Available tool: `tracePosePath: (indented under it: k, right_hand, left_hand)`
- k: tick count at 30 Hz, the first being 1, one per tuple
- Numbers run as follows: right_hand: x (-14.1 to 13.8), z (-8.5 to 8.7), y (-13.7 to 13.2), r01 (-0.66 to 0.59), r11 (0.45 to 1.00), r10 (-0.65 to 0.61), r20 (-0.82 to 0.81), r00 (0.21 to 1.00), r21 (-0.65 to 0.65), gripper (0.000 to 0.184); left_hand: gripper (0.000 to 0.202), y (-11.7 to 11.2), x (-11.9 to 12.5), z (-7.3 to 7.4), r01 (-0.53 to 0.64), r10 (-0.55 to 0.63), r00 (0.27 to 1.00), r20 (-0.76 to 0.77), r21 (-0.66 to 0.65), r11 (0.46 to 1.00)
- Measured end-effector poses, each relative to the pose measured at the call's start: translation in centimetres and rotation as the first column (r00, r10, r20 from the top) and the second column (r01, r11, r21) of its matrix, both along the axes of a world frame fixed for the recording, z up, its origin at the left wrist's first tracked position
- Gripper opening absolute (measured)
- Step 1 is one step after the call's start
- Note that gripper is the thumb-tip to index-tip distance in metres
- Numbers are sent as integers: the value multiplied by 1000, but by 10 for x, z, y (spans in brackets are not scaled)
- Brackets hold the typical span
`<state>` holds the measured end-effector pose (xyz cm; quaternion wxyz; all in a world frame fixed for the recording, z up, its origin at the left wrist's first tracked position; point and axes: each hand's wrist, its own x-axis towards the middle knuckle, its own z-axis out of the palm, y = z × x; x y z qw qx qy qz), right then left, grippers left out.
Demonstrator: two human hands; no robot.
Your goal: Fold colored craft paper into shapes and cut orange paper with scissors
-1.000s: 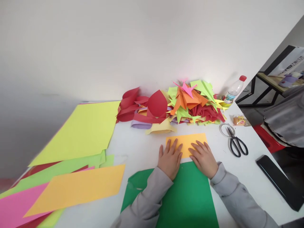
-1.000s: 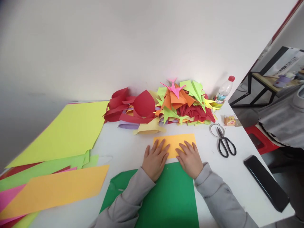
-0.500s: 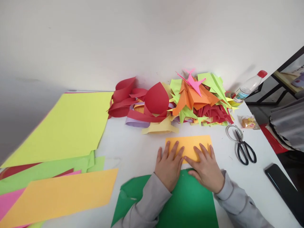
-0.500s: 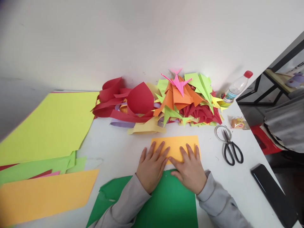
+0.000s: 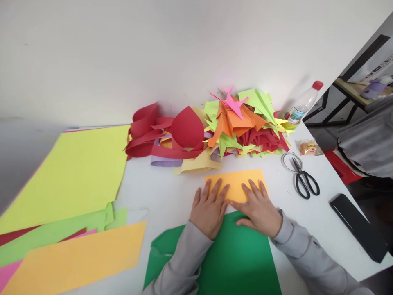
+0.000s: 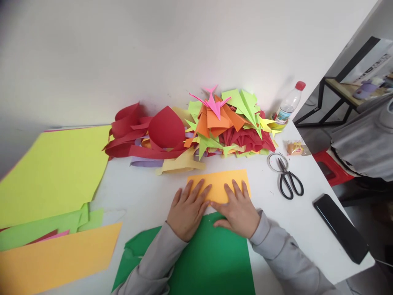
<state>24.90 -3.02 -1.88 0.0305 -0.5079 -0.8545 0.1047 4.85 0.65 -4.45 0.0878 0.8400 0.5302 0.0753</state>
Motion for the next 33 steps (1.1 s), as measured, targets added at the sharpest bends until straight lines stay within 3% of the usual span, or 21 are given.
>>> tracePosePath:
  k: [11, 20, 26, 33]
  right_hand:
    - [-1, 4, -1, 43, 997, -45, -32, 998, -61, 56]
    - [0, 4, 1, 32, 998, -33, -13, 999, -44, 52]
    - [1, 2, 1, 30, 1000, -30, -27, 999, -7, 50]
    - [2, -3, 0, 31, 999, -30, -38, 999, 22, 48]
  left_hand:
    - [50, 0, -1, 3, 14, -16, 998, -59, -34, 999]
    - [49, 4, -9, 0, 5, -6, 981, -192, -4, 1000]
    - [48, 2, -26, -1, -17, 22, 959, -283, 19, 1000]
    - [45, -2, -51, -1, -96, 91, 958, -271, -6, 995]
